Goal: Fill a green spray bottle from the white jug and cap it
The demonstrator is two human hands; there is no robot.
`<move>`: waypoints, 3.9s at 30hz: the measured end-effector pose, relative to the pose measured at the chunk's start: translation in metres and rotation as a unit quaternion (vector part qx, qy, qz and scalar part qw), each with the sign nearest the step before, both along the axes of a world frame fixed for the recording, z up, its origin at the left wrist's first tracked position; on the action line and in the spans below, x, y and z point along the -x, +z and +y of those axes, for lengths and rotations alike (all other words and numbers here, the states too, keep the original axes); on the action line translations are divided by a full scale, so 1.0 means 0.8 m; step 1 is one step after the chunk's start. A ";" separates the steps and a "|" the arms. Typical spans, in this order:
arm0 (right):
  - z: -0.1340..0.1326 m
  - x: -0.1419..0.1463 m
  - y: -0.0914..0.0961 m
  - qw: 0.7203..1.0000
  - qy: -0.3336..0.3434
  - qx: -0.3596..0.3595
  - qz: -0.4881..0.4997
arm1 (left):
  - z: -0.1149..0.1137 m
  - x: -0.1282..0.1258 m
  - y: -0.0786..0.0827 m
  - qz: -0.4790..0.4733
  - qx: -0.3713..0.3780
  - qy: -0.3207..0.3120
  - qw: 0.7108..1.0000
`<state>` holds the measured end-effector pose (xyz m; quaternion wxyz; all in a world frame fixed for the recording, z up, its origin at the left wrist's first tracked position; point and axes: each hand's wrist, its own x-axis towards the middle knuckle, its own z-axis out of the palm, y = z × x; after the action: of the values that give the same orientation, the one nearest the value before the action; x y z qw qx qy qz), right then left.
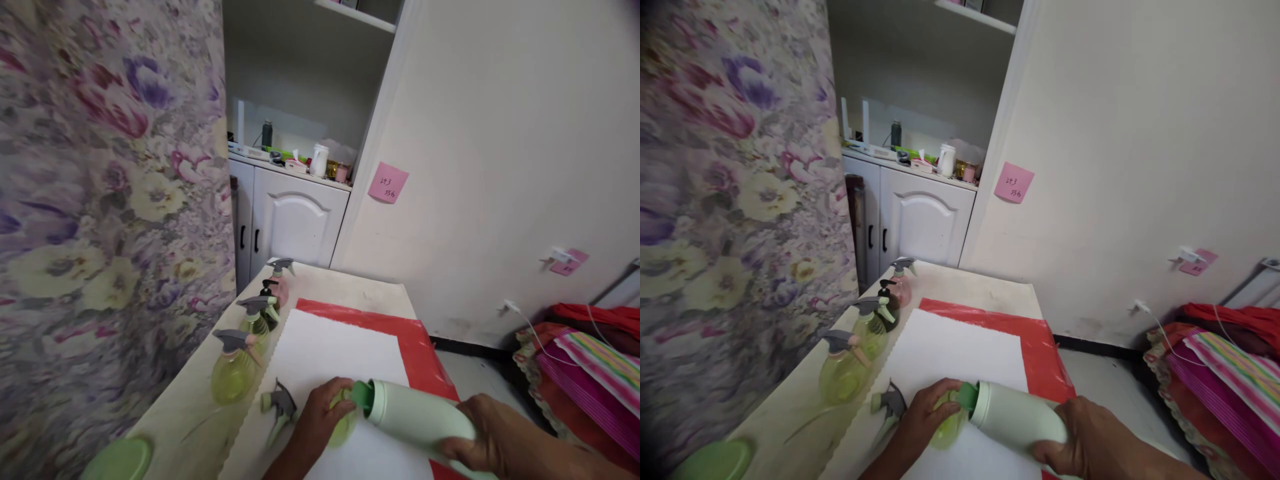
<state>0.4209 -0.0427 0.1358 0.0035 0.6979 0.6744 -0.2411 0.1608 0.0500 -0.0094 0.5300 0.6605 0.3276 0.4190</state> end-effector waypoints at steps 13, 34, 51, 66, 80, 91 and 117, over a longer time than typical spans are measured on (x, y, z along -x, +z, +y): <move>0.001 0.001 0.003 1.000 0.004 0.002 -0.012 | 0.001 -0.001 -0.002 0.001 -0.002 -0.006 1.000; -0.001 0.014 0.017 1.000 -0.006 0.029 -0.001 | 0.000 0.000 0.002 0.008 -0.002 -0.003 1.000; 0.003 0.004 0.006 1.000 0.012 0.013 0.003 | 0.003 -0.001 -0.006 0.012 -0.012 0.000 1.000; 0.003 0.005 0.006 1.000 0.010 0.015 -0.016 | 0.002 -0.001 -0.004 0.010 -0.008 -0.002 1.000; 0.002 0.000 0.001 1.000 0.022 0.005 -0.009 | 0.004 0.000 -0.010 0.007 -0.013 -0.007 1.000; 0.004 0.008 0.008 1.000 0.003 0.028 -0.006 | 0.003 -0.001 -0.008 0.008 -0.010 -0.002 1.000; 0.000 0.007 0.009 0.999 0.003 0.042 0.015 | 0.003 0.000 -0.007 0.008 -0.018 -0.012 1.000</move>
<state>0.4150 -0.0426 0.1432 0.0236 0.6914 0.6656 -0.2800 0.1609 0.0526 -0.0152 0.5203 0.6772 0.3162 0.4130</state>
